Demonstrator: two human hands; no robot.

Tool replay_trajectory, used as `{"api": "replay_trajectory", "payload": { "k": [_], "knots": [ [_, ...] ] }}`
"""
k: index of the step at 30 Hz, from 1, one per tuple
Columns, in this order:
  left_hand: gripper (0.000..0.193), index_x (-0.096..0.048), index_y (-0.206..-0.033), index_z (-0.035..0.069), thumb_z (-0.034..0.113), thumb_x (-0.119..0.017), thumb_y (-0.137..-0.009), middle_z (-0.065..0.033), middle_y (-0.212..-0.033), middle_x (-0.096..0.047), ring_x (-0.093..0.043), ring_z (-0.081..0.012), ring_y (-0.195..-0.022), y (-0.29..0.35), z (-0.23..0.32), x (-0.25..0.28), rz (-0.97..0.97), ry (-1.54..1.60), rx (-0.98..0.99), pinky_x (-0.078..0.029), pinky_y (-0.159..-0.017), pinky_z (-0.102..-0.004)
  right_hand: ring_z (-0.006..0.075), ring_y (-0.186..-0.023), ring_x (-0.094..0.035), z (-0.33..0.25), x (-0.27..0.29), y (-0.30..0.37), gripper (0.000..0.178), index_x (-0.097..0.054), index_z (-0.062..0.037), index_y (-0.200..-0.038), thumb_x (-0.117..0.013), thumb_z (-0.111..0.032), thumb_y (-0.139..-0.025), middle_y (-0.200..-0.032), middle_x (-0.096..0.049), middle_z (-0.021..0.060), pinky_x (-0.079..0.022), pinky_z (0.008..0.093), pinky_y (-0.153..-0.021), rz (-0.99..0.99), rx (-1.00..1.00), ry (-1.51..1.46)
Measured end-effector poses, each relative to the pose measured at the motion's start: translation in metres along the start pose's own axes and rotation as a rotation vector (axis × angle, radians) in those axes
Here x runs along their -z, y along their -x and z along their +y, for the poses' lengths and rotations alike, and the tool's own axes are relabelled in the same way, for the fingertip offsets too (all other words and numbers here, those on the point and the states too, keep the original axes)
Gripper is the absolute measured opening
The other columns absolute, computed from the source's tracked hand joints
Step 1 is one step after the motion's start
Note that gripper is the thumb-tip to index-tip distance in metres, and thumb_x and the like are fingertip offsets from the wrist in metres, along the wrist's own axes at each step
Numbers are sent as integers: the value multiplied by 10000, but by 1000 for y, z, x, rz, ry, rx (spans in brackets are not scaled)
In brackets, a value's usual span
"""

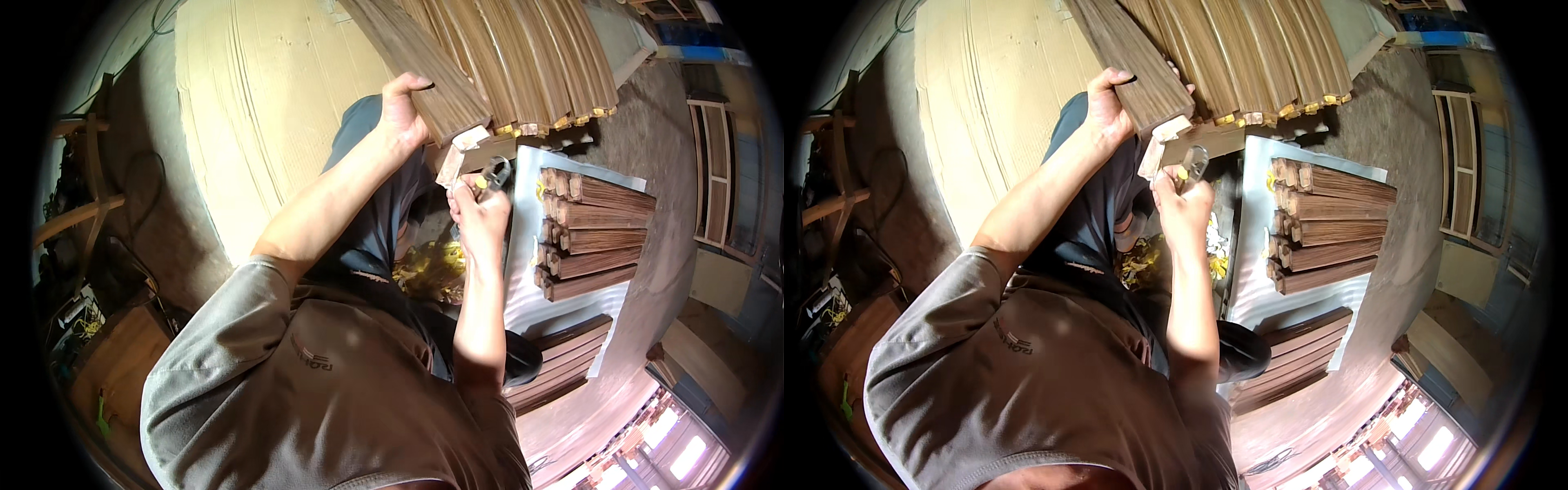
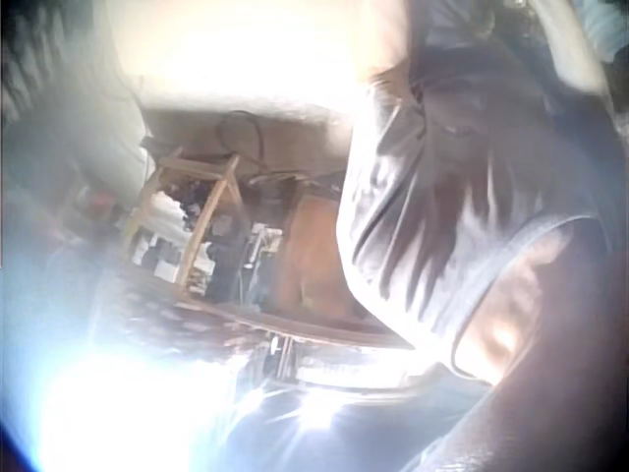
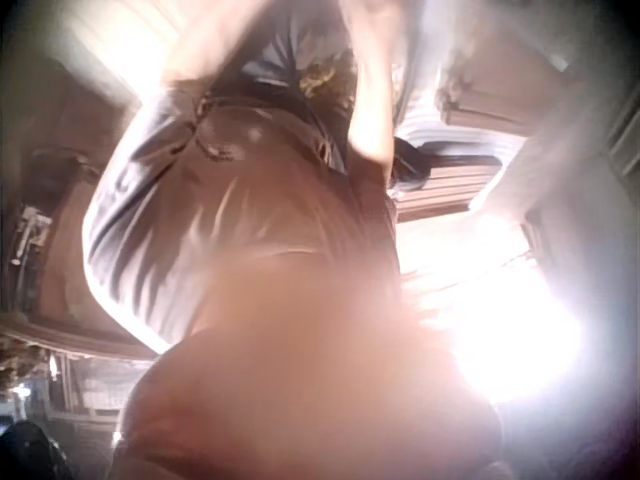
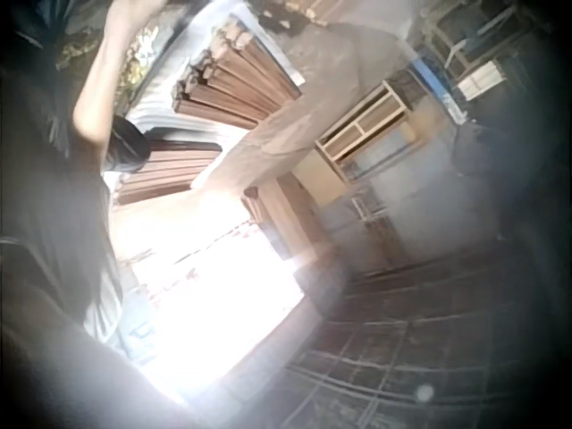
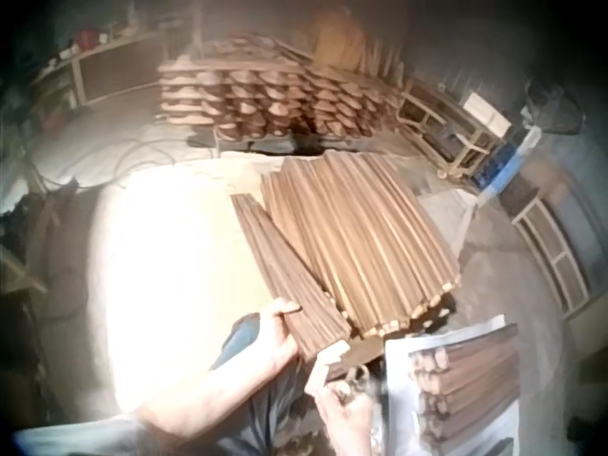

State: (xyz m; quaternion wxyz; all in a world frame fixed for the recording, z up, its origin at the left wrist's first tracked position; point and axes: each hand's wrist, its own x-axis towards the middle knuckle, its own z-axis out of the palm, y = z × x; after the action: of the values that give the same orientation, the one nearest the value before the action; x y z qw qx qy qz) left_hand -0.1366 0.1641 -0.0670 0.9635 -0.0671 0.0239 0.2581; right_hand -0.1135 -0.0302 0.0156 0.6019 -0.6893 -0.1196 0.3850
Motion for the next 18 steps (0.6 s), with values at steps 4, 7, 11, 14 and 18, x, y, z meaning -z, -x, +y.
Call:
{"api": "replay_trajectory", "payload": {
  "k": [4, 7, 11, 14, 18],
  "knots": [
    [670, -430, -1337, -81, 127, -613, -727, -300, -1280, -553, -487, -551, -1260, 4, 0, -8, -8, 25, 23, -344, -1133, -679, 78, -567, -535, -41, -7, 40, 82, -616, 38, -936, -672, -15, -908, -735, -626, 52, -403, 215, -508, -57, 228, -236],
    [677, -414, -1347, -84, 127, -610, -734, -306, -1292, -545, -501, -520, -1262, -5, -4, -7, 145, -60, -69, -354, -1133, -665, 95, -595, -558, -59, 15, 54, 73, -636, 33, -953, -661, 40, -884, -752, -639, 62, -429, 224, -530, 103, 537, -288],
    [684, -407, -1362, -78, 135, -606, -744, -309, -1317, -533, -531, -464, -1246, 4, 4, -13, 89, 18, 33, -362, -1129, -650, 100, -605, -568, -39, 72, 37, 166, -710, 14, -1042, -639, 38, -894, -746, -649, 53, -437, 231, -557, 402, 634, 299],
    [640, -490, -1295, -64, 188, -617, -720, -267, -1286, -576, -549, -447, -1211, 7, 1, -18, 125, 27, 117, -374, -1104, -642, 253, -626, -665, 91, 158, -1, 235, -744, 24, -960, -603, -163, -975, -667, -677, 144, -481, 394, -609, 410, 308, 1170],
    [516, -518, -1216, -44, 158, -616, -752, -231, -1193, -608, -580, -410, -1138, 6, -7, -14, 158, 4, 91, -428, -1062, -594, 392, -1013, -675, 180, 175, 22, 302, -721, 6, -1032, -637, -265, -927, -1081, -699, 244, -522, 458, -923, 149, -339, 1456]
  ]
}}
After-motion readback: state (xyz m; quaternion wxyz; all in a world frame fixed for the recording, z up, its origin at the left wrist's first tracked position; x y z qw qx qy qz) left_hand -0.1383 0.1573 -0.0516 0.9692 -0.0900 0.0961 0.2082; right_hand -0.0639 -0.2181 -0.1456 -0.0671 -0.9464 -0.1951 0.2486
